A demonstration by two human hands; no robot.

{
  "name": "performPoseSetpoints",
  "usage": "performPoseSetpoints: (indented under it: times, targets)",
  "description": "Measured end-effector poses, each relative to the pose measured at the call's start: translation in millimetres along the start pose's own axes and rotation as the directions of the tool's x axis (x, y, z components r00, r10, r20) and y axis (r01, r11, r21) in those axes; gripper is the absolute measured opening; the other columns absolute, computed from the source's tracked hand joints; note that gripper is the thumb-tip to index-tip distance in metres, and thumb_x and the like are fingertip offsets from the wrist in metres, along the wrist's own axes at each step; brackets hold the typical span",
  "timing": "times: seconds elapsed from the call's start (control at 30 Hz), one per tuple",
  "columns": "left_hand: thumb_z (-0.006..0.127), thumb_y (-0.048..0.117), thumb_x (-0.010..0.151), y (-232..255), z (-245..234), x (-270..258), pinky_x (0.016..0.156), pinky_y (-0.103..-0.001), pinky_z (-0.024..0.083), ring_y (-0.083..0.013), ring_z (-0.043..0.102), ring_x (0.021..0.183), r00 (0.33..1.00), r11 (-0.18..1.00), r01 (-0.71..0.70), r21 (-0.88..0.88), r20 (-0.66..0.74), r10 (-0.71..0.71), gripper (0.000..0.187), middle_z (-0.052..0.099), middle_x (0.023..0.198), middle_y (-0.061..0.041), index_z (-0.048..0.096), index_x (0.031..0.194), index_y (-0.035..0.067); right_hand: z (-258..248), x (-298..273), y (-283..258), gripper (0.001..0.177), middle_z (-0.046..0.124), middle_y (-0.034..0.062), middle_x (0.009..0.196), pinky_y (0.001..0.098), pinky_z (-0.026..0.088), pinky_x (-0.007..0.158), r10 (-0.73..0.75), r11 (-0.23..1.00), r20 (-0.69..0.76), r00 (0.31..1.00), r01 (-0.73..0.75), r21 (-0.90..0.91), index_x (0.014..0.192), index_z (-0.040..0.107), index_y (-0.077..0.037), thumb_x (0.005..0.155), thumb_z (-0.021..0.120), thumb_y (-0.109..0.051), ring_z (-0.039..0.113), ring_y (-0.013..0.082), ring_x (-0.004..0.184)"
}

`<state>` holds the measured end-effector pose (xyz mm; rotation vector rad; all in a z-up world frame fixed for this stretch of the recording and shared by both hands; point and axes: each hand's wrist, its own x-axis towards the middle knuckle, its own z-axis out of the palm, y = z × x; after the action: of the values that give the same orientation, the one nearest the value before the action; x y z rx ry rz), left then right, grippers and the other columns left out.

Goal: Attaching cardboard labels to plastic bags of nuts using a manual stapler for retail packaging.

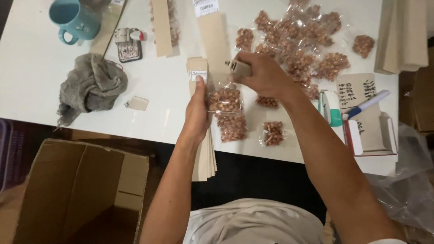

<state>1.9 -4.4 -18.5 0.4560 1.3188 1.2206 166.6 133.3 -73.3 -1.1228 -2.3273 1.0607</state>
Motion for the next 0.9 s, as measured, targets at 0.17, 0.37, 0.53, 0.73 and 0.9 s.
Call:
performPoseSetpoints:
  times: [0.17,0.37,0.53,0.73,0.9]
  targets:
    - [0.053,0.039,0.102,-34.2,-18.4,38.8,0.073,-0.026,0.049,-0.0123,0.062,0.076,0.961,0.958,-0.261,0.118,0.127,0.246,0.038,0.069,0.08,-0.002,0.067,0.084,0.009,-0.3,4.3,-33.7,0.039,0.051,-0.0031,0.08,0.0257,0.043,0.059,0.046,0.995,-0.128,0.991,-0.034,0.099,0.095,0.052,-0.017,0.092,0.082,-0.041,0.047,0.01,0.066]
    - [0.048,0.041,0.106,-38.5,-17.7,38.5,0.061,-0.026,0.03,-0.0066,0.035,0.066,0.862,0.776,-0.489,0.399,0.082,0.501,0.045,0.034,0.066,0.008,0.034,0.07,0.018,21.3,24.1,-87.3,0.054,0.041,-0.0107,0.062,0.0195,0.039,0.056,0.355,0.766,-0.356,0.865,-0.05,0.641,0.085,0.052,-0.02,0.087,0.039,-0.072,0.041,0.0076,0.055]
    - [0.054,0.035,0.105,-38.2,-24.2,38.4,0.069,-0.026,0.036,-0.0072,0.042,0.075,0.844,0.722,-0.531,0.444,0.193,0.501,0.03,0.048,0.075,0.006,0.056,0.086,0.012,31.8,31.9,-94.7,0.067,0.031,0.007,0.105,0.0347,0.024,0.082,0.345,0.657,-0.381,0.858,0.069,0.751,0.103,0.033,-0.008,0.084,0.043,-0.072,0.03,0.0211,0.097]
    - [0.056,0.035,0.103,-37.0,-31.9,50.3,0.068,-0.025,0.04,-0.0069,0.043,0.074,0.883,0.787,-0.443,0.429,0.054,0.467,0.028,0.049,0.071,0.007,0.063,0.099,0.009,55.6,81.0,-33.7,0.066,0.06,0.0073,0.086,0.0299,0.047,0.061,0.224,0.862,-0.375,0.899,-0.002,0.507,0.105,0.065,-0.004,0.089,0.053,-0.067,0.059,0.0209,0.073]
    - [0.062,0.02,0.104,-82.4,-60.4,81.1,0.091,-0.039,0.056,-0.0155,0.058,0.093,0.947,0.95,-0.314,0.006,-0.074,0.313,0.022,0.065,0.096,-0.004,0.068,0.114,0.002,89.9,92.1,100.3,0.036,0.073,0.0126,0.11,0.0542,0.051,0.085,-0.11,0.755,-0.532,0.839,-0.278,-0.594,0.107,0.074,-0.01,0.074,0.081,-0.021,0.072,0.0346,0.097]
